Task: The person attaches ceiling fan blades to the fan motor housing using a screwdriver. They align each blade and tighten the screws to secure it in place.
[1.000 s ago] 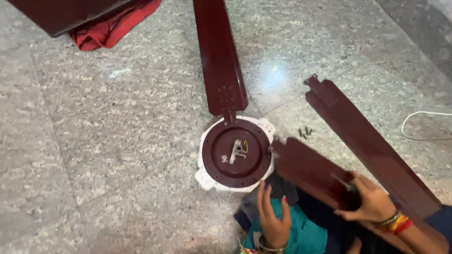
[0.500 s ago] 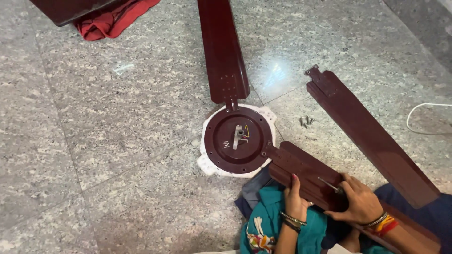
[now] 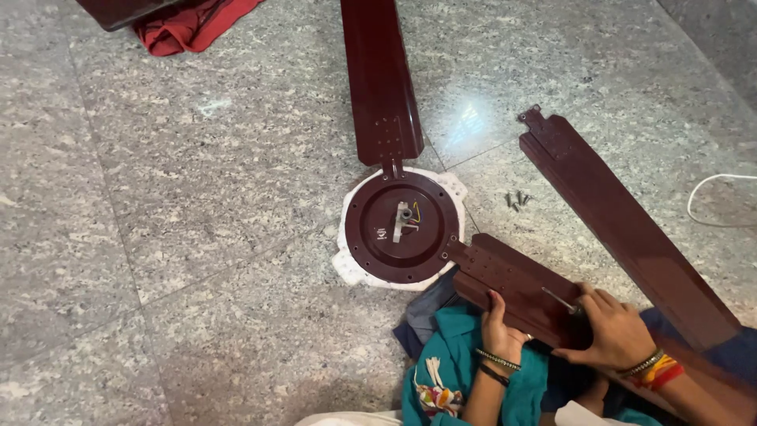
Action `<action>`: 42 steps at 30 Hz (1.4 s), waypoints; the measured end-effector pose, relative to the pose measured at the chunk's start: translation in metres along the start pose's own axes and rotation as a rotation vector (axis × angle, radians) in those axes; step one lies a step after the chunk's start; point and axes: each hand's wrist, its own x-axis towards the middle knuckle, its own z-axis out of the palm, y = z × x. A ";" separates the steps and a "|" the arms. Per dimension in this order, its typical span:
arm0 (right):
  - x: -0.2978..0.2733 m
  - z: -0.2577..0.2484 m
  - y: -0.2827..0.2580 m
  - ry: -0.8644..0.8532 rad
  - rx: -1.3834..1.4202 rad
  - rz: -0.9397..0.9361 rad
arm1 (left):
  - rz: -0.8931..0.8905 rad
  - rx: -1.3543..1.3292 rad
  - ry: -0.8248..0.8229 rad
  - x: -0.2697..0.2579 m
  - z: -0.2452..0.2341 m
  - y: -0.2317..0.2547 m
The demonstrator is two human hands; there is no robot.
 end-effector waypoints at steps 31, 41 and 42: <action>-0.019 0.007 -0.026 0.071 -0.017 0.097 | 0.079 -0.118 -0.046 0.023 0.006 0.039; -0.024 0.028 -0.024 0.155 -0.023 0.100 | 0.091 -0.146 -0.044 0.032 -0.004 0.037; -0.025 0.032 -0.022 0.172 -0.021 0.091 | 0.105 -0.133 -0.032 0.033 -0.004 0.036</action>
